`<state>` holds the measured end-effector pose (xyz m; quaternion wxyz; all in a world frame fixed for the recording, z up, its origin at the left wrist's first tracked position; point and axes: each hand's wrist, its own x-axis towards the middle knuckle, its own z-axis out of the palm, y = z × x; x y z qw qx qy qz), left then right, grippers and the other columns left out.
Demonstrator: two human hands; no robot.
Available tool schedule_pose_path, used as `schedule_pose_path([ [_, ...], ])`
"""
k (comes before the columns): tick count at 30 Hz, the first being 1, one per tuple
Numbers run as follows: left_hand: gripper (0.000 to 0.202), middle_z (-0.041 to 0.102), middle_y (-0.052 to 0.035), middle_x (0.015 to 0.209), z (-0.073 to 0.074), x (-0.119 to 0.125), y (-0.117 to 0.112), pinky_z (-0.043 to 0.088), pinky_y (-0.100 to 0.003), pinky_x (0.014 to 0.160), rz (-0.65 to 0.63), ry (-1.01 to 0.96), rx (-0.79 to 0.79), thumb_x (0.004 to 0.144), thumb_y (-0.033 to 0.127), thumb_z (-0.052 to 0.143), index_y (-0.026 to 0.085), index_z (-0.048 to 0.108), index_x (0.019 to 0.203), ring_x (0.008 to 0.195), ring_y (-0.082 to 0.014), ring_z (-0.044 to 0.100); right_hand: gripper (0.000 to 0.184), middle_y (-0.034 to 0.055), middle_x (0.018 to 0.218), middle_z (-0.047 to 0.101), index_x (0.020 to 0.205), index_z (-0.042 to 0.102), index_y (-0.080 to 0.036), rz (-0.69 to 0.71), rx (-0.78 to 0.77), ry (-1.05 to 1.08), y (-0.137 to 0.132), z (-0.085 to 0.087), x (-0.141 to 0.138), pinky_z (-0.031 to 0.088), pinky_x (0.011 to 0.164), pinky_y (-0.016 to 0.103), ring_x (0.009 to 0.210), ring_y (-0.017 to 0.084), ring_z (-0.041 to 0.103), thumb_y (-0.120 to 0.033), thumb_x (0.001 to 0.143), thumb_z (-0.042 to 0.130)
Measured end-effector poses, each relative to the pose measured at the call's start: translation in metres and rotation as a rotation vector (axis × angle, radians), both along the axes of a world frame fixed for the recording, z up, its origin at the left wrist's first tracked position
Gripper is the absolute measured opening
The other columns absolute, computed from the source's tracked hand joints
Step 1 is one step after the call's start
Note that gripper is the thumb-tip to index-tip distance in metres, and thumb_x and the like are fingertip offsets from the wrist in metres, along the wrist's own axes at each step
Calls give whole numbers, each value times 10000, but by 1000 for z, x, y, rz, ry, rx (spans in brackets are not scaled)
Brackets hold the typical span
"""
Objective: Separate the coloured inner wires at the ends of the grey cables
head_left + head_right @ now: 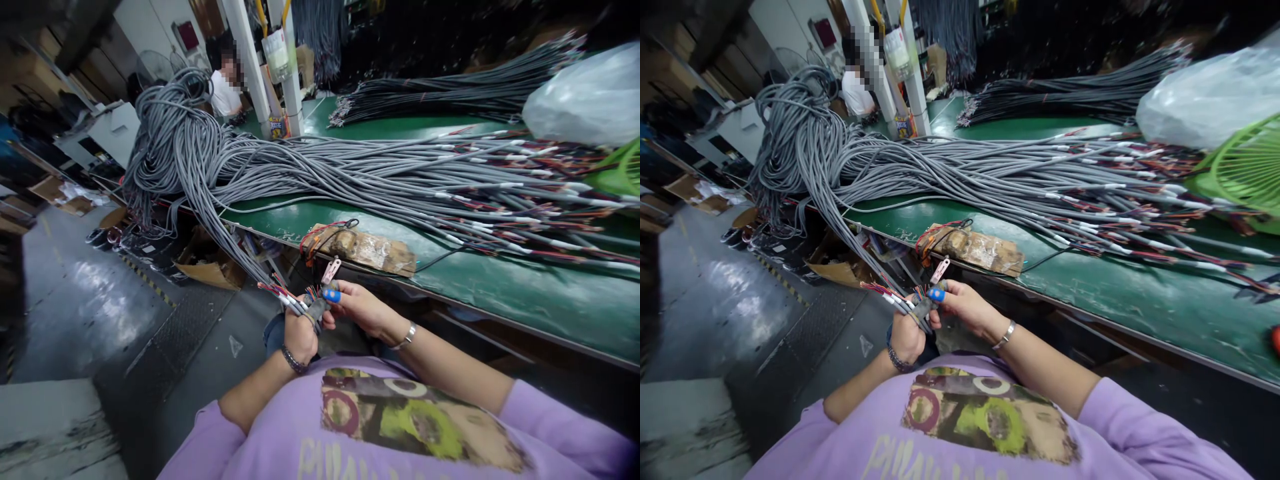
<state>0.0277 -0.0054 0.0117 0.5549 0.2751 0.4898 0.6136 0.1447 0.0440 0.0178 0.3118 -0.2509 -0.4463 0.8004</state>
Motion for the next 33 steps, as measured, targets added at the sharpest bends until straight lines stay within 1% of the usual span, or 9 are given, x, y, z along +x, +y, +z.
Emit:
schedule_pose_path([
  [3, 261, 553, 14, 446, 0, 0, -1, 449, -220, 454, -14, 30, -36, 641, 368, 702, 143, 572, 625, 392, -92, 508, 294, -15, 509, 599, 820, 533, -169, -21, 66, -76, 2, 0, 0, 345, 507, 255, 471, 133, 552, -425, 761, 665],
  [7, 286, 560, 8, 450, 1, -1, -2, 427, -209, 422, -61, 38, -55, 627, 386, 719, 140, 575, 621, 386, -92, 505, 318, -25, 507, 583, 693, 533, -166, -127, 66, -147, 7, -6, 2, 326, 487, 241, 447, 100, 505, -403, 674, 743],
  [10, 315, 557, 9, 447, 1, -2, -1, 426, -205, 424, -65, 46, -68, 625, 418, 725, 139, 578, 621, 387, -87, 501, 304, -22, 485, 572, 683, 538, -166, -100, 30, -106, 7, -9, 3, 345, 490, 249, 444, 105, 501, -404, 691, 727],
  [17, 322, 577, 7, 481, 2, -3, 3, 439, -210, 438, -80, -19, -97, 601, 418, 739, 137, 585, 622, 387, -76, 497, 245, -27, 539, 531, 654, 535, -174, -124, -206, 141, 0, -16, -3, 454, 499, 302, 476, 133, 541, -332, 708, 714],
  [20, 307, 576, 8, 478, 0, -6, 3, 432, -207, 430, -54, -20, -102, 602, 406, 734, 141, 582, 629, 395, -83, 507, 143, -22, 641, 571, 729, 577, -182, -265, -353, 154, 4, -22, -1, 494, 524, 264, 516, 93, 531, -236, 700, 707],
  [22, 298, 571, 6, 466, -1, -8, 2, 427, -205, 422, -35, -9, -106, 609, 401, 726, 139, 587, 631, 399, -88, 512, 140, -12, 726, 601, 805, 601, -192, -316, -387, 117, 7, -23, 3, 506, 542, 239, 550, 79, 532, -212, 701, 692],
  [25, 297, 568, 7, 461, -4, -10, 1, 427, -205, 417, -31, -17, -114, 604, 399, 726, 139, 587, 634, 396, -88, 509, 200, 1, 753, 615, 815, 598, -186, -266, -317, 15, 6, -20, 4, 476, 508, 226, 551, 81, 522, -284, 687, 717],
  [30, 310, 539, 22, 435, -8, -10, 1, 464, -224, 466, -60, -30, -119, 586, 399, 740, 147, 561, 612, 395, -90, 511, 322, -38, 508, 534, 695, 537, -176, -196, 11, -183, 0, -12, -2, 336, 451, 216, 457, 79, 446, -436, 681, 727],
  [33, 325, 534, 21, 435, -9, -10, 1, 468, -227, 476, -65, -18, -123, 589, 407, 739, 149, 542, 586, 397, -88, 511, 314, -17, 518, 575, 692, 546, -176, -132, 99, -186, 1, -9, 1, 335, 479, 234, 481, 99, 470, -450, 705, 700],
])
